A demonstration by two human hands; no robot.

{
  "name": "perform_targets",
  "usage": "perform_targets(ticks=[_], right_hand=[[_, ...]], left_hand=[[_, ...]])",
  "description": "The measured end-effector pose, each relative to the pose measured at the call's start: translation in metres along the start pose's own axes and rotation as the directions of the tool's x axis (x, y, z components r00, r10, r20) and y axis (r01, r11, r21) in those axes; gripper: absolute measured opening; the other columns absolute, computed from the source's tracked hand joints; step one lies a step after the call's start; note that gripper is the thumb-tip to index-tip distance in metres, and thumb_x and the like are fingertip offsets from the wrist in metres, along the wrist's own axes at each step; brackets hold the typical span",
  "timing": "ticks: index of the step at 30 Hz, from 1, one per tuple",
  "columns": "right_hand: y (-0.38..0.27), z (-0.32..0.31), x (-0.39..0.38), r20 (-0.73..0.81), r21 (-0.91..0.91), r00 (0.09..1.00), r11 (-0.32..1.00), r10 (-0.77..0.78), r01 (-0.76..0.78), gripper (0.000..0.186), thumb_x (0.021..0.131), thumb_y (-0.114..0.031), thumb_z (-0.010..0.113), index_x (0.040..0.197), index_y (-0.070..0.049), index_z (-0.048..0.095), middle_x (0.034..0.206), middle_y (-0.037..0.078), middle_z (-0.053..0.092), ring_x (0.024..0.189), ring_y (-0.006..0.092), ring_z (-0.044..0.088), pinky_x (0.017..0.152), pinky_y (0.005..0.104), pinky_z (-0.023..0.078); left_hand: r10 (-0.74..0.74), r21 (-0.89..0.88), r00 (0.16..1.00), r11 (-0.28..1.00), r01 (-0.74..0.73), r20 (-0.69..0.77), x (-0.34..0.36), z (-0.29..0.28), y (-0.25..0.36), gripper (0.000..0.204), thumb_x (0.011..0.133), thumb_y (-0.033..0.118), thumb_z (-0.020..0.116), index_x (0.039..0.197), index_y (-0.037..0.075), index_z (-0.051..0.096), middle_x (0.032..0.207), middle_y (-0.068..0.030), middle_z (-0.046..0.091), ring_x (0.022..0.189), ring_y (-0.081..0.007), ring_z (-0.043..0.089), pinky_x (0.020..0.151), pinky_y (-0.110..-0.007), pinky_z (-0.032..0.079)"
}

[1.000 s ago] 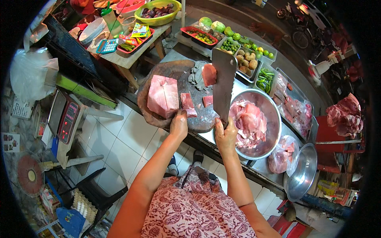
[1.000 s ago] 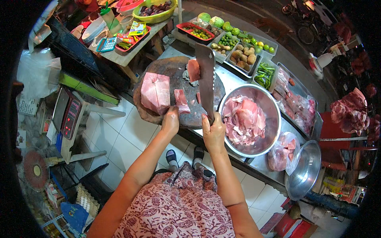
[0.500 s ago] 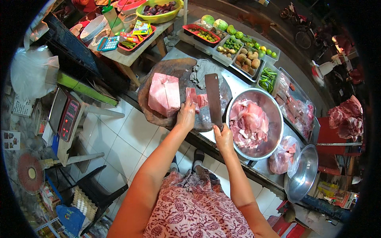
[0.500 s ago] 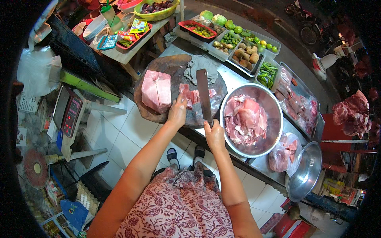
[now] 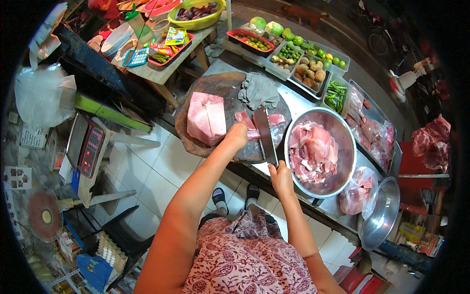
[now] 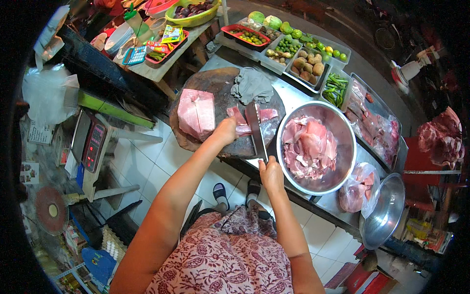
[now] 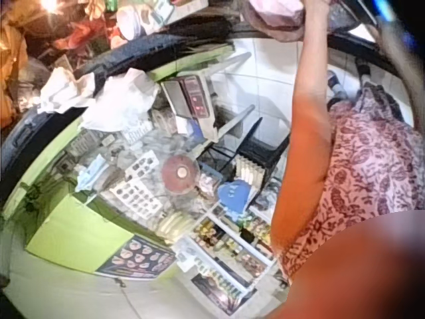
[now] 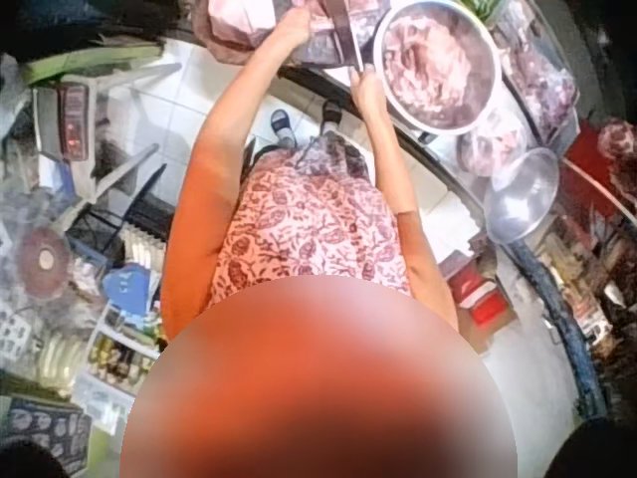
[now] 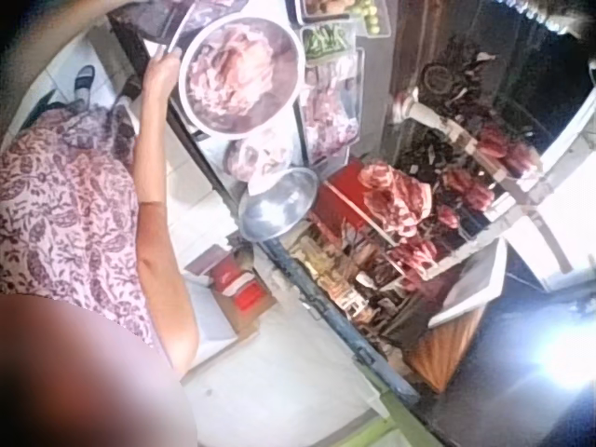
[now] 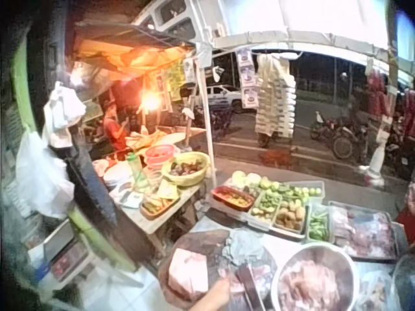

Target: The person cuts a large piece of pork belly into smaller portions using a cleaver on a wooden cutting board. They place the cut pieces into a metal bowl, weigh them on a digital scale, and then store the meat in a cooler.

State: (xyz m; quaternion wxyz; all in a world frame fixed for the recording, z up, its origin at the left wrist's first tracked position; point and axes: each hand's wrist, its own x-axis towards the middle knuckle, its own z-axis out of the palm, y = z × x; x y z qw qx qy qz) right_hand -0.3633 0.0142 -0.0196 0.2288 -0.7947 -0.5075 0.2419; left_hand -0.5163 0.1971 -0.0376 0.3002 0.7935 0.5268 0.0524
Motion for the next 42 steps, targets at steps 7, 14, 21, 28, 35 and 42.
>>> perform_targets(ticks=[7, 14, 21, 28, 35, 42], right_hand=[[-0.072, -0.064, 0.006, -0.127, 0.419, 0.991, 0.904, -0.039, 0.089, 0.028, 0.090, -0.022, 0.066, 0.088, 0.004, 0.057, 0.062, 0.018, 0.060, 0.053, 0.0275, 0.059, 0.050, 0.0387, 0.044], [-0.126, -0.090, 0.026, -0.462, 0.802, 0.873, 0.345, -0.158, 0.487, 0.019, 0.094, -0.018, 0.062, 0.096, -0.001, 0.054, 0.066, 0.007, 0.059, 0.054, 0.0141, 0.055, 0.052, 0.0289, 0.045], [-0.059, 0.027, 0.032, 0.112, -0.160, 0.992, 0.984, -0.062, 0.080, 0.029, 0.090, -0.023, 0.061, 0.089, 0.005, 0.059, 0.078, 0.029, 0.066, 0.077, 0.0460, 0.066, 0.070, 0.0519, 0.054], [-0.022, -0.005, 0.021, 0.053, 0.232, 0.994, 0.967, 0.092, -0.102, 0.034, 0.088, -0.029, 0.066, 0.095, 0.004, 0.059, 0.077, 0.029, 0.064, 0.071, 0.0463, 0.064, 0.065, 0.0505, 0.049], [0.082, -0.109, -0.013, -0.509, -0.281, 0.856, 0.923, 0.090, -0.264, 0.034, 0.088, -0.031, 0.066, 0.109, -0.006, 0.057, 0.075, 0.023, 0.067, 0.070, 0.0428, 0.065, 0.061, 0.0516, 0.050], [0.152, -0.120, -0.037, -0.475, -0.399, 0.844, 0.794, 0.249, -0.459, 0.031, 0.082, -0.027, 0.073, 0.096, -0.005, 0.056, 0.079, 0.020, 0.068, 0.072, 0.0398, 0.066, 0.062, 0.0494, 0.052]], left_hand=[[-0.126, -0.113, 0.991, 0.986, 0.119, -0.052, -0.029, 0.001, 0.004, 0.017, 0.084, -0.003, 0.050, 0.099, -0.007, 0.057, 0.100, -0.0331, 0.062, 0.104, -0.0448, 0.060, 0.087, -0.047, 0.049], [-0.025, -0.162, 0.971, 0.987, -0.015, -0.238, -0.072, 0.005, -0.007, 0.009, 0.083, 0.000, 0.050, 0.091, -0.004, 0.053, 0.090, -0.0320, 0.062, 0.090, -0.0492, 0.060, 0.076, -0.054, 0.048], [0.020, -0.172, 0.961, 0.983, -0.070, -0.277, -0.065, 0.014, 0.009, 0.015, 0.084, -0.001, 0.052, 0.099, -0.002, 0.055, 0.100, -0.0255, 0.059, 0.090, -0.0452, 0.062, 0.074, -0.050, 0.051], [-0.031, -0.162, 0.967, 0.987, -0.010, -0.253, -0.053, 0.033, 0.000, 0.045, 0.084, 0.000, 0.062, 0.125, 0.000, 0.045, 0.118, -0.0253, 0.052, 0.103, -0.0436, 0.059, 0.084, -0.047, 0.050], [-0.190, -0.112, 0.966, 0.979, 0.172, -0.177, -0.034, 0.030, 0.014, 0.110, 0.070, 0.004, 0.079, 0.153, 0.013, 0.008, 0.148, -0.0264, 0.018, 0.123, -0.0477, 0.047, 0.101, -0.046, 0.044], [-0.183, -0.054, 0.983, 0.982, 0.183, 0.015, 0.004, 0.020, 0.012, 0.138, 0.047, 0.017, 0.095, 0.153, 0.010, 0.007, 0.154, -0.0265, 0.010, 0.141, -0.0409, 0.026, 0.111, -0.041, 0.036]])
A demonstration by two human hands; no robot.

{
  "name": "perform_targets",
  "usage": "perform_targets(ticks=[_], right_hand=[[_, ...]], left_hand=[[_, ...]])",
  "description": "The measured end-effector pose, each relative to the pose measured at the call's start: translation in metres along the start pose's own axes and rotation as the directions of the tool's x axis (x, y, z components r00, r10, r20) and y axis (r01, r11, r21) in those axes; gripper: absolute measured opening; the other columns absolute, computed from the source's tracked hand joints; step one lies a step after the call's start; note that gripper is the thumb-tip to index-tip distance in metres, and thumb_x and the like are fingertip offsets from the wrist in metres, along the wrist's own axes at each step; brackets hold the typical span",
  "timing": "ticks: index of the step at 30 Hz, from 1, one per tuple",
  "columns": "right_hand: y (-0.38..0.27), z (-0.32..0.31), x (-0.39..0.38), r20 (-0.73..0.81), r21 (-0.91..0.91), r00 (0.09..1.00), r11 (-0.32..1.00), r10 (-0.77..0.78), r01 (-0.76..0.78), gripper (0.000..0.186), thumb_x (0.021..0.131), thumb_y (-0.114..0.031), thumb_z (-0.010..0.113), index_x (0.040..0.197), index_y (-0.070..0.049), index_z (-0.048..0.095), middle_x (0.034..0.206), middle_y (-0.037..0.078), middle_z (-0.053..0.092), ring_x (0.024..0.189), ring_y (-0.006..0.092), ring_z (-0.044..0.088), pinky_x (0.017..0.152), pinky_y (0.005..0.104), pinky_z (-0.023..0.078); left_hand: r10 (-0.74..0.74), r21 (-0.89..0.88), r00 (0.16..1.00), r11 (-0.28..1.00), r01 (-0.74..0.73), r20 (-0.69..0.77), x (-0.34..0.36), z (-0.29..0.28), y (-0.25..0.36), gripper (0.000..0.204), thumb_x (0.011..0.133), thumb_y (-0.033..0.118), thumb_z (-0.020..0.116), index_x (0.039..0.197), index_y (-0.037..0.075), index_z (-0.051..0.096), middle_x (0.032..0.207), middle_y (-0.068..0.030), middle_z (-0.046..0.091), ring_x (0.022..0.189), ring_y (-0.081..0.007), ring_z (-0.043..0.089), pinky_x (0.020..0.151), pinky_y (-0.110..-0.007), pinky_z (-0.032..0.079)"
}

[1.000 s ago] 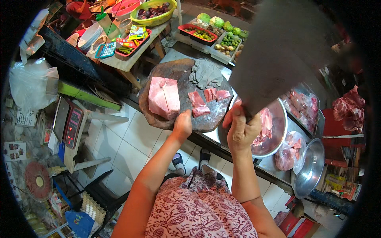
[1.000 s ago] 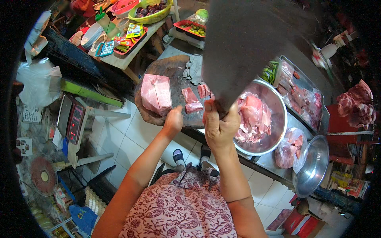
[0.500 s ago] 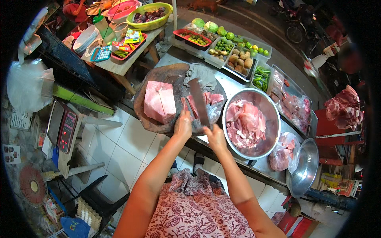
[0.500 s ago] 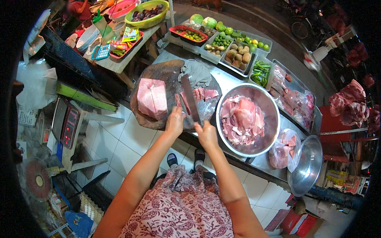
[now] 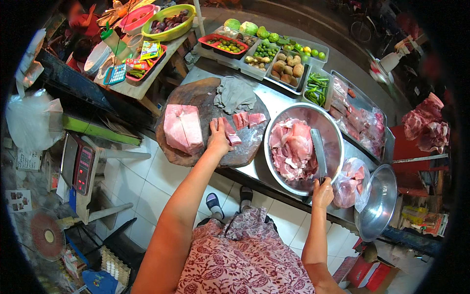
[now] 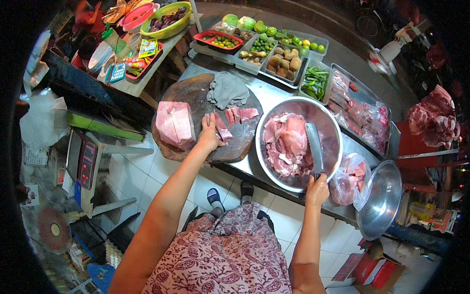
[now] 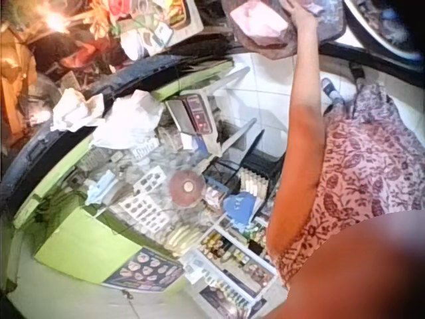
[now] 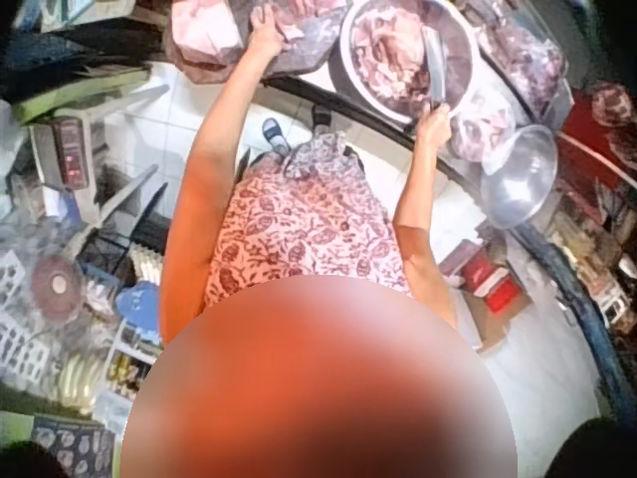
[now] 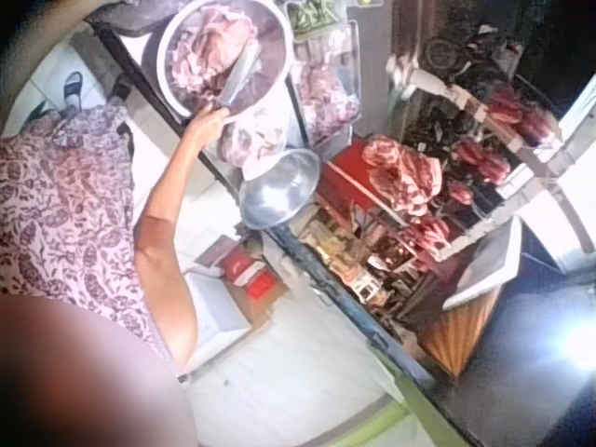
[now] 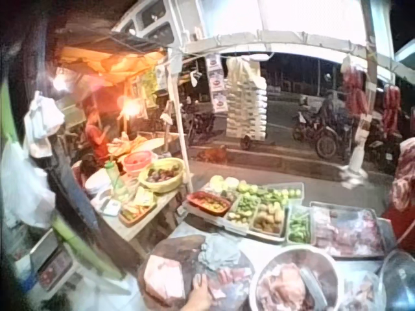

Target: The person cuts a large piece of pork belly into smaller portions using a cleaver on a wooden cutting board. They place the cut pieces into a metal bowl, weigh them on a digital scale, and then store the meat in a cooler.

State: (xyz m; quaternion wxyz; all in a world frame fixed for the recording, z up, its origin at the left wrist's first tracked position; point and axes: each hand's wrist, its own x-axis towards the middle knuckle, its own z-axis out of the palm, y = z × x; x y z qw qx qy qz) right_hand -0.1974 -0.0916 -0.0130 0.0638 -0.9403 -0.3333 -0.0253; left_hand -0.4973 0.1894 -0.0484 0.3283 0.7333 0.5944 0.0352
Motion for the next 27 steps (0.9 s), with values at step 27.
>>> perform_targets(ticks=[27], right_hand=[[-0.293, 0.089, 0.082, 0.178, 0.320, 0.510, 0.540, -0.841, 0.779, 0.051, 0.065, -0.019, 0.072, 0.112, -0.006, 0.058, 0.114, 0.019, 0.058, 0.099, 0.0431, 0.055, 0.082, 0.0518, 0.051]], left_hand=[[0.219, -0.118, 0.936, 0.959, -0.259, -0.276, 0.004, 0.009, 0.006, 0.104, 0.057, 0.020, 0.086, 0.144, 0.013, 0.031, 0.142, -0.0199, 0.038, 0.127, -0.0417, 0.044, 0.103, -0.045, 0.043]])
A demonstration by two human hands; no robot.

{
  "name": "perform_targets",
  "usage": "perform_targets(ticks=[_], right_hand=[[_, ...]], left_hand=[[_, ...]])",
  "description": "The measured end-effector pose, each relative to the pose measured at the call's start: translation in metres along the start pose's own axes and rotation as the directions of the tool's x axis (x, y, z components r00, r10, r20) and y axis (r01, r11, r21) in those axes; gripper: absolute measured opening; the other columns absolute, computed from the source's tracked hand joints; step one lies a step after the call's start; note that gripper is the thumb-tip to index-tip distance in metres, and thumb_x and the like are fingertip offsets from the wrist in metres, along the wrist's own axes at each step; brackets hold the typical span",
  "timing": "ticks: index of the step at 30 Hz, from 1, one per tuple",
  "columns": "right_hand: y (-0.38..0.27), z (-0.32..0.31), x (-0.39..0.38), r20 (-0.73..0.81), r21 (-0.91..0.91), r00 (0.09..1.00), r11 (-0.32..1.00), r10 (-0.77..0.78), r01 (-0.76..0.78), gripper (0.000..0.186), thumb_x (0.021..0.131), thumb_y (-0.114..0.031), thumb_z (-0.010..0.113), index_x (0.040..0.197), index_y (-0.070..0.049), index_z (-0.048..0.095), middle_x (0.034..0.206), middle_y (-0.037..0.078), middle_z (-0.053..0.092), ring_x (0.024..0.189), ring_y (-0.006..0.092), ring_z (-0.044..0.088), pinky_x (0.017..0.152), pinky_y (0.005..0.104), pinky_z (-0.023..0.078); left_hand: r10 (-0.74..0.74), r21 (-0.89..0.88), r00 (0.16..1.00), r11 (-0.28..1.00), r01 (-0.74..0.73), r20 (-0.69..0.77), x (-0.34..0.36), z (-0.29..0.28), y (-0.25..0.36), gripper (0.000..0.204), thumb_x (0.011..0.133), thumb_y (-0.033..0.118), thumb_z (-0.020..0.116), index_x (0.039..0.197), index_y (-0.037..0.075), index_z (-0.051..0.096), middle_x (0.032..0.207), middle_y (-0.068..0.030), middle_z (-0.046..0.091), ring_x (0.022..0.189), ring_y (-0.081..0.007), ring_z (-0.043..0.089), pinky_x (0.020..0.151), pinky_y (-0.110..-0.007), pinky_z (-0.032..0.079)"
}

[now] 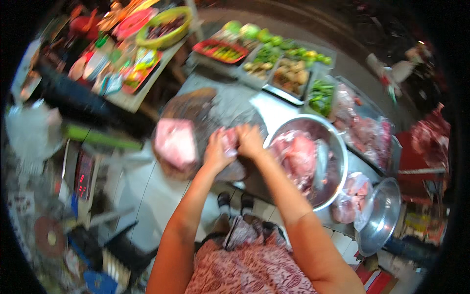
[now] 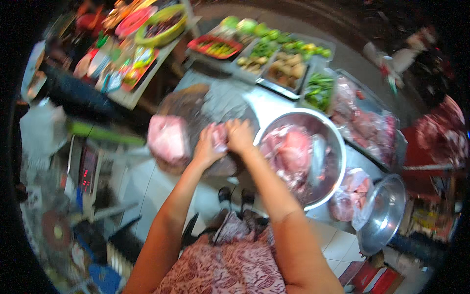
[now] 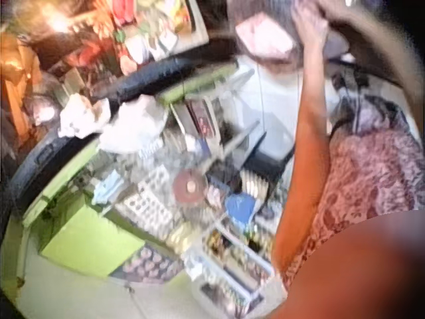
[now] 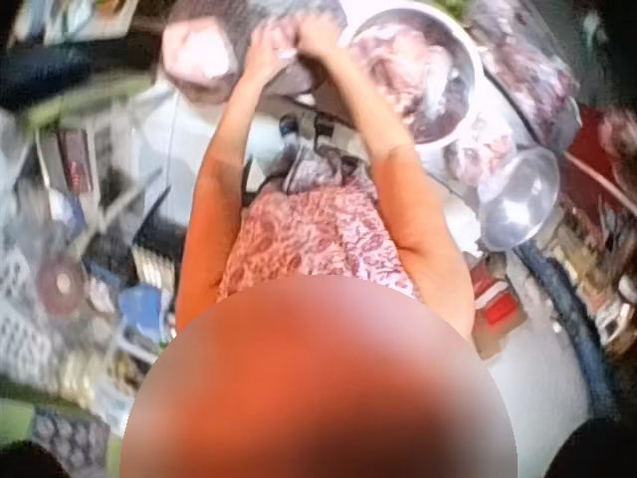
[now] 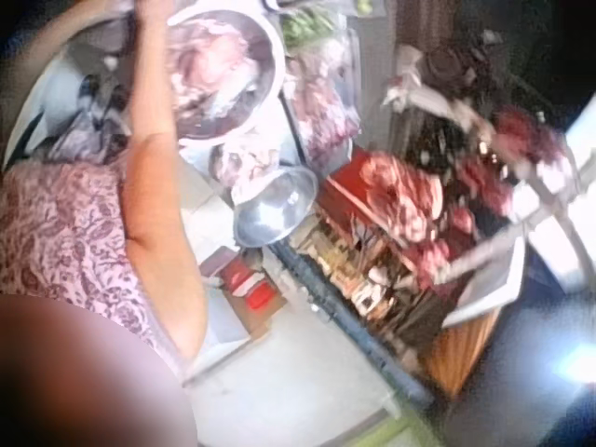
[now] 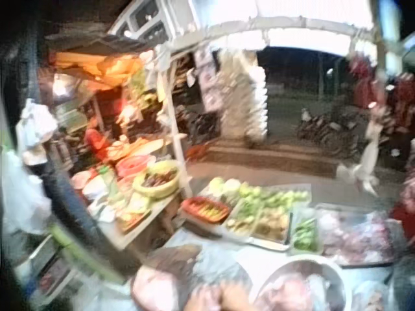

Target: The person cuts a large piece of pork belly into smaller portions using a cleaver on a wooden cutting board. They place the cut pieces into a metal bowl, weigh them on a digital scale, and then store the meat in a cooler.

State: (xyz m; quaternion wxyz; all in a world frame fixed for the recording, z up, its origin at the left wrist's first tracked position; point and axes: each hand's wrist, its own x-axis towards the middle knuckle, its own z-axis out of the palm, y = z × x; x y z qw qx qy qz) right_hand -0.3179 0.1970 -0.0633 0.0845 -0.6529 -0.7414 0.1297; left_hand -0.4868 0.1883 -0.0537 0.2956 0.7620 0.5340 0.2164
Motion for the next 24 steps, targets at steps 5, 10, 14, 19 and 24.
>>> perform_targets(ticks=[5, 10, 14, 19, 24], right_hand=[[-0.019, 0.004, -0.004, 0.012, 0.460, 0.995, 0.883, 0.096, -0.090, 0.058, 0.069, -0.024, 0.071, 0.121, -0.005, 0.054, 0.117, 0.023, 0.057, 0.112, 0.0392, 0.054, 0.098, 0.0503, 0.038], [-0.019, 0.010, -0.006, 0.182, 0.714, 0.974, 0.663, 0.132, -0.224, 0.068, 0.073, -0.026, 0.072, 0.134, -0.008, 0.048, 0.127, 0.022, 0.057, 0.117, 0.0357, 0.055, 0.101, 0.0418, 0.040], [-0.030, 0.033, -0.003, 0.127, 0.962, 0.971, 0.213, 0.205, -0.171, 0.069, 0.084, -0.042, 0.071, 0.139, -0.009, 0.046, 0.122, 0.014, 0.061, 0.113, 0.0228, 0.058, 0.097, 0.0339, 0.044], [-0.071, 0.049, 0.001, -0.028, 0.990, 0.793, 0.128, 0.608, -0.063, 0.038, 0.089, -0.027, 0.067, 0.120, -0.007, 0.058, 0.106, 0.005, 0.061, 0.098, 0.0121, 0.056, 0.084, 0.0271, 0.047], [-0.087, 0.022, -0.012, 0.050, 0.887, 0.806, -0.397, 0.590, 0.235, 0.028, 0.091, -0.020, 0.063, 0.115, -0.006, 0.058, 0.101, 0.002, 0.060, 0.094, 0.0107, 0.057, 0.084, 0.0254, 0.046]], left_hand=[[0.026, -0.506, 0.996, 0.862, 0.022, 0.088, 0.000, -0.006, -0.003, 0.101, 0.058, 0.002, 0.079, 0.144, 0.009, 0.027, 0.141, -0.0172, 0.042, 0.134, -0.0322, 0.041, 0.110, -0.041, 0.036], [0.125, -0.570, 0.992, 0.815, -0.108, -0.009, 0.002, -0.003, -0.013, 0.107, 0.056, -0.007, 0.074, 0.147, 0.013, 0.022, 0.142, -0.0152, 0.040, 0.133, -0.0307, 0.040, 0.109, -0.041, 0.036], [0.114, -0.727, 0.993, 0.679, -0.105, -0.037, 0.007, 0.010, -0.030, 0.105, 0.060, -0.006, 0.075, 0.148, 0.015, 0.022, 0.144, -0.0125, 0.038, 0.134, -0.0286, 0.039, 0.110, -0.041, 0.035], [-0.003, -0.960, 0.972, -0.160, 0.230, 0.234, 0.019, 0.021, -0.035, 0.096, 0.076, 0.001, 0.074, 0.151, 0.017, 0.017, 0.149, -0.0119, 0.034, 0.135, -0.0267, 0.038, 0.113, -0.040, 0.031], [0.402, -0.468, 0.915, 0.809, -0.357, -0.002, 0.013, -0.016, -0.007, 0.098, 0.066, 0.003, 0.079, 0.147, 0.008, 0.022, 0.147, -0.0161, 0.037, 0.134, -0.0291, 0.040, 0.112, -0.039, 0.032]])
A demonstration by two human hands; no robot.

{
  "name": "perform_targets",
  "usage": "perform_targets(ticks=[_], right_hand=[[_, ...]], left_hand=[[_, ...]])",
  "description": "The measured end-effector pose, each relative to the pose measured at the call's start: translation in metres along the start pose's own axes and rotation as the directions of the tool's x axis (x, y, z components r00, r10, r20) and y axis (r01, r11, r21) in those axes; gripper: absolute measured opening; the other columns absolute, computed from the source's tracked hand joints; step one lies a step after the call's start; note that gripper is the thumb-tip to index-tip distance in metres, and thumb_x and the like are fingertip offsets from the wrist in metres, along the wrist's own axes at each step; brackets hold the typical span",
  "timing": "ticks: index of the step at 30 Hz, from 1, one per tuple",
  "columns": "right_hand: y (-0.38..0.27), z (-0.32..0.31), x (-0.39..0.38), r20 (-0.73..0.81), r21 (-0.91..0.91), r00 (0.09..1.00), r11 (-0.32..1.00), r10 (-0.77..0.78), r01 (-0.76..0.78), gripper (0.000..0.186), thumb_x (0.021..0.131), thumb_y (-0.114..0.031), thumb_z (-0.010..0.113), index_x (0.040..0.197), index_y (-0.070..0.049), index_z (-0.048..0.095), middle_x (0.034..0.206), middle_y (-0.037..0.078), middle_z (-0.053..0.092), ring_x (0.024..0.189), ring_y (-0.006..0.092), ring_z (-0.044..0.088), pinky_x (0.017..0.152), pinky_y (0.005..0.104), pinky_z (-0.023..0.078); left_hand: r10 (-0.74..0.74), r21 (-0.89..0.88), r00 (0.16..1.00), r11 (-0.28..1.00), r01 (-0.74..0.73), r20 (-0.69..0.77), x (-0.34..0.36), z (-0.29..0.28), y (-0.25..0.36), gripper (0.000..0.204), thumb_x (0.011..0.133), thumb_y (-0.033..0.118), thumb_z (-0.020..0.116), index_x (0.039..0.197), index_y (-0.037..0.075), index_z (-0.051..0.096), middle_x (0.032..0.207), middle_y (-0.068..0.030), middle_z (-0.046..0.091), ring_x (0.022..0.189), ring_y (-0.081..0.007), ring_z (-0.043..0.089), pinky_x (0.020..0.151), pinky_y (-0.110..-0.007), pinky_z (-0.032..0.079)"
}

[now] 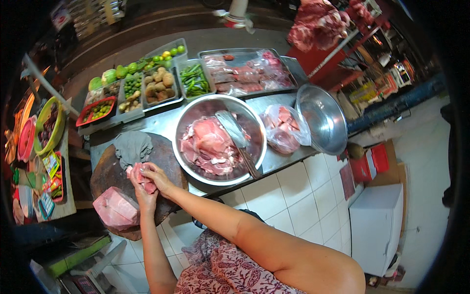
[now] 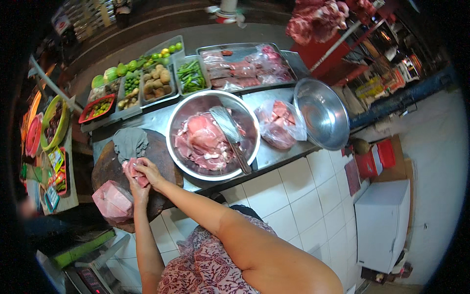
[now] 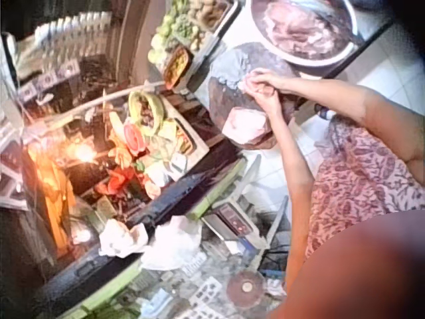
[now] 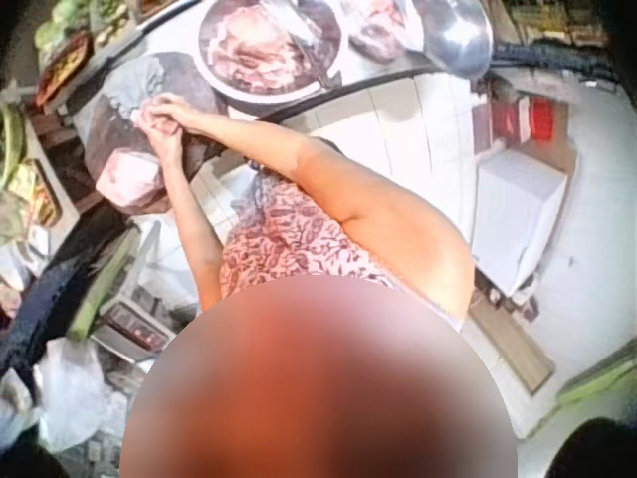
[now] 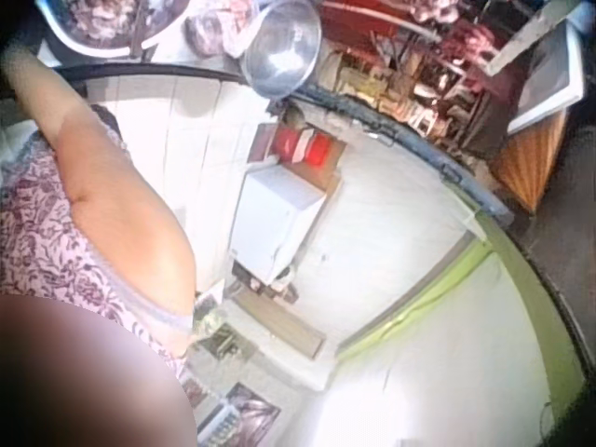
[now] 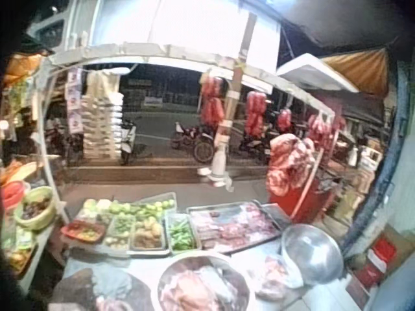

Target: The person cuts a large piece of pork belly into smaller portions using a cleaver on a wooden cutting board. They place the cut pieces into a metal bowl, weigh them on a digital scale, and then store the meat in a cooler.

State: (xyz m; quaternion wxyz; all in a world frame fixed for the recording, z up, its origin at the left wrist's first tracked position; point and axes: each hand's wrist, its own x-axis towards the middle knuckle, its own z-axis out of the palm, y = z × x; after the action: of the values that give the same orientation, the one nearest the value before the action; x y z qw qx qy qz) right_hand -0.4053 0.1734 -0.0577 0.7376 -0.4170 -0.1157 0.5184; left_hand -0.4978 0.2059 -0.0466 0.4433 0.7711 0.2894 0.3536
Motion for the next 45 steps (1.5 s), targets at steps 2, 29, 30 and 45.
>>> perform_targets(ticks=[2, 29, 30, 45], right_hand=[[-0.017, 0.006, -0.007, 0.009, 0.169, 0.998, 0.984, 0.063, -0.064, 0.031, 0.092, -0.022, 0.063, 0.118, -0.006, 0.057, 0.102, 0.001, 0.061, 0.093, 0.0096, 0.057, 0.084, 0.0241, 0.046], [-0.359, -0.442, -0.127, -0.697, -0.475, 0.593, 0.879, -0.403, 0.039, 0.036, 0.084, -0.022, 0.070, 0.110, 0.002, 0.061, 0.097, 0.008, 0.063, 0.085, 0.0158, 0.061, 0.077, 0.0281, 0.050], [-0.358, -0.448, -0.122, -0.700, -0.555, 0.565, 0.831, -0.437, -0.045, 0.043, 0.084, -0.031, 0.069, 0.112, 0.001, 0.061, 0.099, 0.015, 0.064, 0.091, 0.0254, 0.063, 0.083, 0.0360, 0.050], [-0.379, -0.430, -0.147, -0.286, -0.958, 0.802, 0.138, -0.525, -0.252, 0.055, 0.086, -0.027, 0.065, 0.136, -0.010, 0.049, 0.123, 0.026, 0.054, 0.112, 0.0437, 0.053, 0.100, 0.0488, 0.038]], left_hand=[[-0.017, 0.086, 0.997, 0.996, 0.011, 0.071, 0.009, -0.005, 0.027, 0.096, 0.067, 0.003, 0.079, 0.146, 0.008, 0.024, 0.145, -0.0163, 0.039, 0.133, -0.0295, 0.042, 0.111, -0.039, 0.034], [0.107, -0.269, 0.782, 0.960, 0.079, 0.614, 0.043, 0.536, 0.201, 0.107, 0.060, 0.006, 0.084, 0.147, 0.006, 0.021, 0.143, -0.0208, 0.042, 0.132, -0.0325, 0.043, 0.109, -0.038, 0.036], [0.038, -0.227, 0.758, 0.963, 0.146, 0.651, 0.045, 0.536, 0.198, 0.108, 0.059, 0.005, 0.084, 0.147, 0.006, 0.021, 0.142, -0.0210, 0.043, 0.131, -0.0327, 0.045, 0.108, -0.038, 0.037], [-0.097, 0.383, 0.725, 0.892, -0.241, 0.682, 0.122, 0.477, 0.213, 0.095, 0.063, 0.001, 0.073, 0.149, 0.014, 0.032, 0.153, -0.0310, 0.018, 0.126, -0.0469, 0.045, 0.105, -0.044, 0.040]])
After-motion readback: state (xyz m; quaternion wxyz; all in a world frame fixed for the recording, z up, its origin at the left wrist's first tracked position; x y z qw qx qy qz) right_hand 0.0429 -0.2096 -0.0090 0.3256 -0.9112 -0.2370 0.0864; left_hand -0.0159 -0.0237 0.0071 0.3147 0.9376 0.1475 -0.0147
